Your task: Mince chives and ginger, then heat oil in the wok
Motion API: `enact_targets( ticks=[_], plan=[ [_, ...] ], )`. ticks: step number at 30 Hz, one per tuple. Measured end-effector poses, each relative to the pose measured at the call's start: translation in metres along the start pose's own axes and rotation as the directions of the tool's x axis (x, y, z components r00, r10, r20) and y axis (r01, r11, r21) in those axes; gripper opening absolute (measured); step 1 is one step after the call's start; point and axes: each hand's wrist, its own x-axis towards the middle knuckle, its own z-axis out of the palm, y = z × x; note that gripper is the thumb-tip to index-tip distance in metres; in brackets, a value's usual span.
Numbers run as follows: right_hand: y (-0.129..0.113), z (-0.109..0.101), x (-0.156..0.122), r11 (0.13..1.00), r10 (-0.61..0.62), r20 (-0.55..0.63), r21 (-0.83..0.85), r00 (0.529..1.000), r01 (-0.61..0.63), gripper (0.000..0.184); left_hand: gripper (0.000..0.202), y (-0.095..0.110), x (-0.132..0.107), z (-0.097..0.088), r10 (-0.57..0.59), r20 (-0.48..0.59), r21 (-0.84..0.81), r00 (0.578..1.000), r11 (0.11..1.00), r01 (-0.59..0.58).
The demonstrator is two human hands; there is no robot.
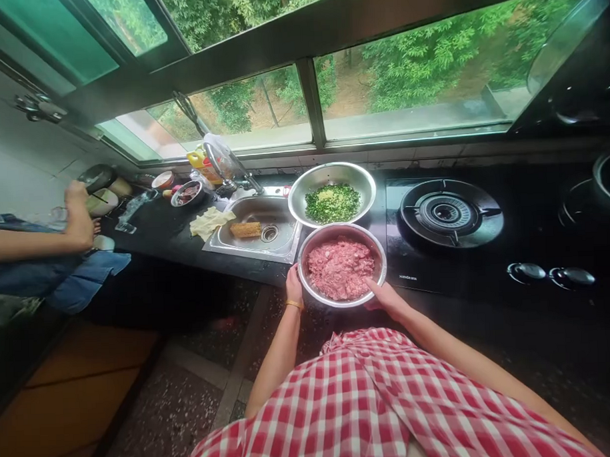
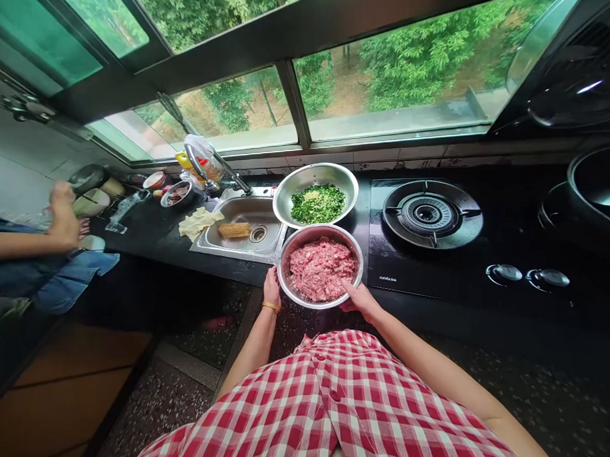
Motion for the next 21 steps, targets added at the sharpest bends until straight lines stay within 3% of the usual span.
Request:
enact_targets(
  ticks=[5,10,14,18,21],
  plan=[
    [0.001,0.003,-0.002,0.999,0.038,0.043,0.020,0.998,-0.039,0.051,0.048,-0.005,-0.013,-0.017,-0.055,0.017,-0.089,0.998,0.994,0.056],
    [-0.004,-0.020,-0.013,0.997,0.067,0.044,0.021,0.997,-0.068,0.060,0.047,-0.006,-0.025,-0.028,-0.137,0.017,-0.084,0.990,0.987,0.138],
    [-0.003,-0.030,-0.016,0.997,0.068,0.060,0.031,0.996,-0.070,0.060,0.046,-0.013,-0.037,-0.020,-0.147,0.084,-0.040,0.986,0.988,0.151],
    [0.008,-0.026,-0.003,0.997,0.080,0.012,-0.017,0.997,-0.079,0.052,0.046,-0.032,-0.040,-0.004,-0.060,0.149,0.013,0.987,0.998,0.059],
    [0.013,-0.022,0.011,0.995,0.081,0.030,-0.057,0.996,-0.079,0.050,0.051,-0.043,-0.033,-0.001,-0.007,0.162,0.051,0.987,0.999,-0.001]
  ],
)
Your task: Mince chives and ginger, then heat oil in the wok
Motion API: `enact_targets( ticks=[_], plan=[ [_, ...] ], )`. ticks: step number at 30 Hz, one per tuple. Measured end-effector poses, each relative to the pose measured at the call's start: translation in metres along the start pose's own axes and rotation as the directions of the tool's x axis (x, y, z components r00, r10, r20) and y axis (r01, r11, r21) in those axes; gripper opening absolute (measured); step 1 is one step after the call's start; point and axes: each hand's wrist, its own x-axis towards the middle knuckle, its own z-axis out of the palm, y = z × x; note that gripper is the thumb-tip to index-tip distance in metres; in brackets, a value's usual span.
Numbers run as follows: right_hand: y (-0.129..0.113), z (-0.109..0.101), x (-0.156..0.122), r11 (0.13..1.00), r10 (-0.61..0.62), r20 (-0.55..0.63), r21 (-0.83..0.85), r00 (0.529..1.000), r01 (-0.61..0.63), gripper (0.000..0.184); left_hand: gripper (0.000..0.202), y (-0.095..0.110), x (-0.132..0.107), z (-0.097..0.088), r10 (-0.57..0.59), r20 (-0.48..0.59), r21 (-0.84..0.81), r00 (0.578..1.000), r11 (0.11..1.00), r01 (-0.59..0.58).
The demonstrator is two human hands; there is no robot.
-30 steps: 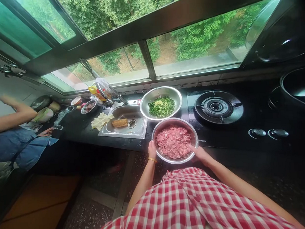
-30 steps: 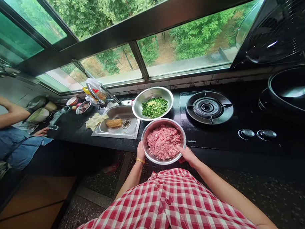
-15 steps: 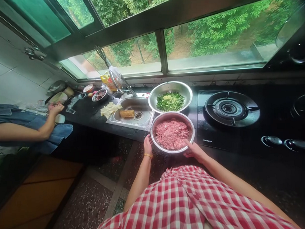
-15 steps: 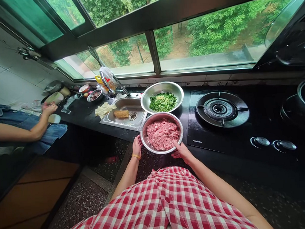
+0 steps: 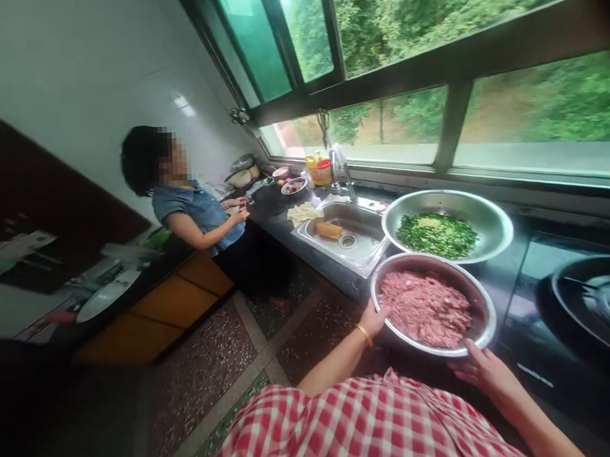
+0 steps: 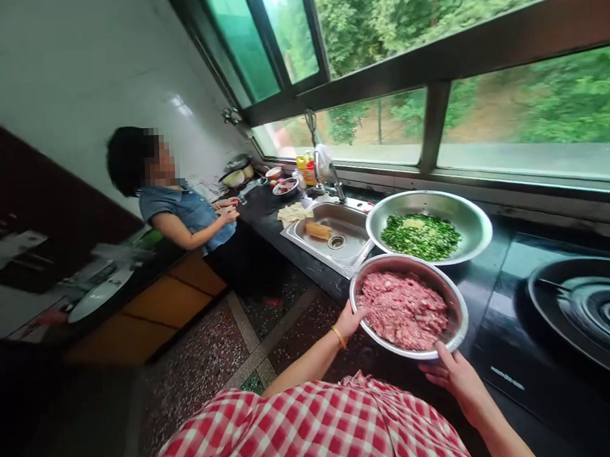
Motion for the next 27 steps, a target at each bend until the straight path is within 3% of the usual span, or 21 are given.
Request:
enact_targets(
  ticks=[5,10,14,17,20,23,25,27],
  plan=[
    [-0.002,0.011,0.000,0.999,-0.017,0.036,-0.051,0.999,0.019,0.055,0.049,0.002,0.000,-0.012,0.035,-0.029,-0.006,0.999,0.999,-0.036],
    [-0.006,0.017,-0.002,0.998,0.013,0.073,-0.059,0.997,-0.009,0.059,0.056,0.011,0.000,-0.020,-0.006,-0.047,-0.023,0.999,1.000,0.004],
    [-0.002,0.004,-0.005,0.995,0.057,0.011,-0.083,0.998,-0.056,0.065,0.065,0.015,-0.005,-0.018,-0.037,-0.094,-0.101,0.995,0.995,0.027],
    [0.002,-0.012,-0.012,0.998,0.047,-0.004,-0.049,0.999,-0.047,0.072,0.066,0.018,-0.014,-0.014,-0.141,-0.082,-0.183,0.987,0.975,0.124],
    [0.004,-0.026,-0.017,0.999,0.045,-0.060,0.001,0.997,-0.045,0.071,0.057,0.020,-0.023,-0.005,-0.350,0.026,-0.268,0.936,0.900,0.344],
    [0.004,-0.033,-0.019,0.998,0.042,-0.114,0.045,0.993,-0.037,0.064,0.037,0.020,-0.025,0.006,-0.539,0.179,-0.345,0.823,0.749,0.566],
    [0.004,-0.035,-0.018,0.998,0.033,-0.128,0.064,0.991,-0.025,0.060,0.023,0.020,-0.022,0.012,-0.598,0.215,-0.401,0.772,0.667,0.628],
    [0.007,-0.037,-0.015,0.998,0.020,-0.130,0.066,0.991,-0.012,0.056,0.013,0.021,-0.016,0.013,-0.617,0.181,-0.452,0.766,0.639,0.622]
  ],
)
